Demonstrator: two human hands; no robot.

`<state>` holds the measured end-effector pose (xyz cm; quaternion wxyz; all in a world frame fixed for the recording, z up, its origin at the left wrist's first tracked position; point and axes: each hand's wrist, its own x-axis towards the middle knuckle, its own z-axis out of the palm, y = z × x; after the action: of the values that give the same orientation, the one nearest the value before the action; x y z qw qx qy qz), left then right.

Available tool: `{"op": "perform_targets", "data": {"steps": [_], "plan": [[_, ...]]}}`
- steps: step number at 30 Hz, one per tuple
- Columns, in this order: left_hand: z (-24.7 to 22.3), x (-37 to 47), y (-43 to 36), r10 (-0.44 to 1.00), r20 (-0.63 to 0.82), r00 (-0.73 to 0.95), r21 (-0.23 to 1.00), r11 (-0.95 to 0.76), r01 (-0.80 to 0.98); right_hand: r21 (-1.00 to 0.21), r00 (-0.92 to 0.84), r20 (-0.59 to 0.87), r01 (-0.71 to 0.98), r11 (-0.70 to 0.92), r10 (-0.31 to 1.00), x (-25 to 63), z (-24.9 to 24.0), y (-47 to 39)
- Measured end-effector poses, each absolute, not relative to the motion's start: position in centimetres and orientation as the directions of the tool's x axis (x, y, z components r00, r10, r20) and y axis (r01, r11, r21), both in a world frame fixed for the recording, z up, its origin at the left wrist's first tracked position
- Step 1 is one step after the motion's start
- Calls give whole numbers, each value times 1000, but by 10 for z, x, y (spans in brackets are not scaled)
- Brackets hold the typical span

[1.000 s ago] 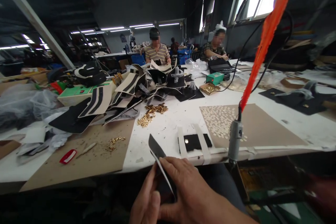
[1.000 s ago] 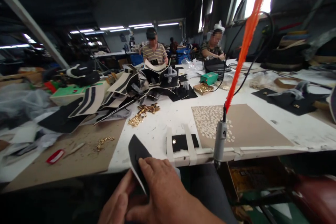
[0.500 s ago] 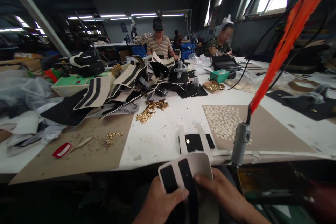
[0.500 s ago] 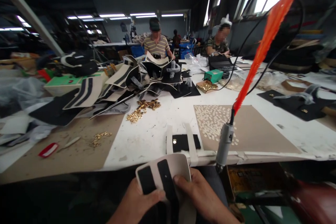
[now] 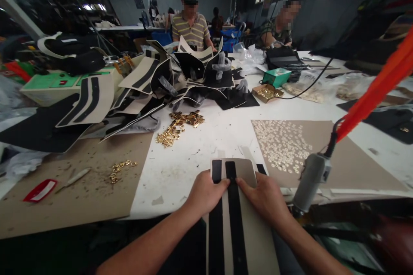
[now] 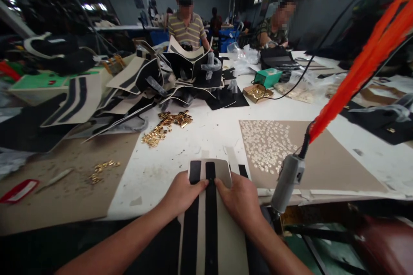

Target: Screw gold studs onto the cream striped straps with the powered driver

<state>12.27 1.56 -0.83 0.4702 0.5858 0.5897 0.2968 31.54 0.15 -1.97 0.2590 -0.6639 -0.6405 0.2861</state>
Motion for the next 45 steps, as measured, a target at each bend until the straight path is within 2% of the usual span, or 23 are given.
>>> {"op": "perform_targets", "data": {"steps": [6, 15, 21, 23, 25, 27, 29, 31, 37, 39, 42, 45], "plan": [[-13, 127, 26, 961, -232, 151, 896, 150, 419, -533, 12, -1, 846, -11, 1000, 316, -24, 6], [-10, 128, 29, 961, -231, 155, 899, 149, 413, -466, 10, -53, 884, -34, 999, 314, -24, 10], [-12, 128, 27, 966, -227, 128, 839, 127, 529, -404, 0, -74, 914, -30, 997, 313, -22, 12], [-15, 127, 25, 985, -163, 52, 787, 99, 609, -380, -3, -73, 925, -25, 997, 312, -21, 13], [-18, 127, 22, 1000, 24, -11, 724, -10, 689, -366, -8, -65, 930, -16, 998, 311, -21, 13], [-22, 129, 20, 972, 236, 21, 644, -172, 745, -365, -12, -59, 931, -11, 998, 311, -22, 13], [-27, 131, 17, 935, 327, 136, 584, -313, 749, -368, -14, -57, 930, -8, 998, 312, -23, 13], [-32, 134, 15, 920, 324, 220, 578, -377, 724, -372, -18, -59, 928, -5, 998, 312, -23, 13], [-44, 137, 12, 931, 330, 157, 655, -345, 672, -422, -15, -92, 906, -26, 996, 311, -23, 16], [-45, 135, 14, 932, 330, 150, 671, -343, 657, -510, -6, -34, 860, -12, 999, 313, -21, 9], [-47, 133, 18, 925, 350, 146, 676, -358, 644, -680, 55, 153, 731, 65, 987, 329, -14, -14], [-52, 131, 23, 913, 380, 150, 672, -384, 633, -744, 246, 260, 668, 31, 934, 366, -5, -44]]}}
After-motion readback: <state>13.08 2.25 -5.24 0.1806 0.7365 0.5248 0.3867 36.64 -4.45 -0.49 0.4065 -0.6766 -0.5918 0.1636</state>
